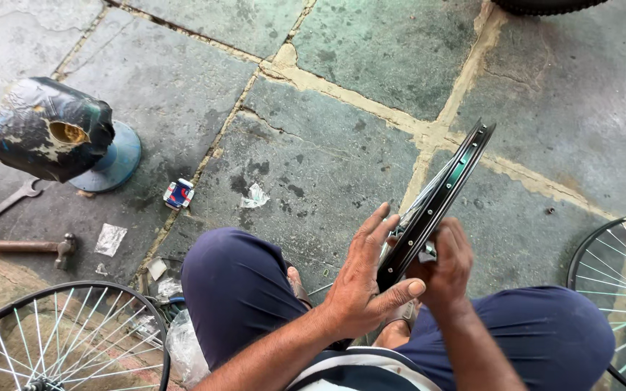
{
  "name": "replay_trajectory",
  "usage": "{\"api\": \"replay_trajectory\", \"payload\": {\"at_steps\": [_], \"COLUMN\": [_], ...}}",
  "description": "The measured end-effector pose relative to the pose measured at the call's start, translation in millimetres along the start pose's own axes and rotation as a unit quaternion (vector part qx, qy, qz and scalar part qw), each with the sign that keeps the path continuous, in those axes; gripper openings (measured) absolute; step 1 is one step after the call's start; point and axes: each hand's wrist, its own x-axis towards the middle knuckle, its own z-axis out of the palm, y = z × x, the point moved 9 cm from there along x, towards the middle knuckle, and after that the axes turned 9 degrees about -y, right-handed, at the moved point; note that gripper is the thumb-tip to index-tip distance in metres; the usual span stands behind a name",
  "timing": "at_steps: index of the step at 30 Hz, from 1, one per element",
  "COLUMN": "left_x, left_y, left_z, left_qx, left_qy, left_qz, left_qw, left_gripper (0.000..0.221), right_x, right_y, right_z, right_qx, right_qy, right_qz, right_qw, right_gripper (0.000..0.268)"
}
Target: The person places small silver nipples into the holes of a bicycle rim by hand and then rotates the rim to work on the next section.
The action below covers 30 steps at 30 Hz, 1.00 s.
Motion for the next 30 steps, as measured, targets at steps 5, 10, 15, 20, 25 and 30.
{"api": "replay_trajectory", "payload": {"at_steps": [5, 10, 15, 20, 25, 30], "left_x": [-2, -1, -5, -2, -2, 31], "left_y": [-4, -2, -8, -6, -3, 4], "left_z": [-3, 0, -1, -2, -9, -16], "left_qx": [0.006, 0.021, 0.003, -0.003, -0.001, -0.016], "left_qy": [0.0, -0.008, -0.001, 0.003, 0.017, -0.042], "left_qz": [-0.01, 0.005, -0.024, -0.018, -0.004, -0.015], "left_qw": [1.0, 1.0, 1.0, 1.0, 1.0, 0.999], "left_gripper": [0.096, 0.094, 0.096, 0.096, 0.095, 0.105], "right_x": [-2, 1, 22, 7, -9, -13], "right_y": [37, 25, -1, -28, 26, 37], "right_z": [27, 26, 1, -12, 12, 31], "right_qx": [0.488, 0.607, 0.161, -0.046, 0.302, 0.525], "right_qy": [-0.126, -0.199, -0.162, 0.07, -0.083, -0.098], "right_qz": [0.112, 0.157, 0.042, -0.04, 0.064, 0.06], "right_qw": [0.856, 0.753, 0.973, 0.996, 0.947, 0.843], "right_gripper": [0.034, 0.042, 0.04, 0.037, 0.024, 0.022]}}
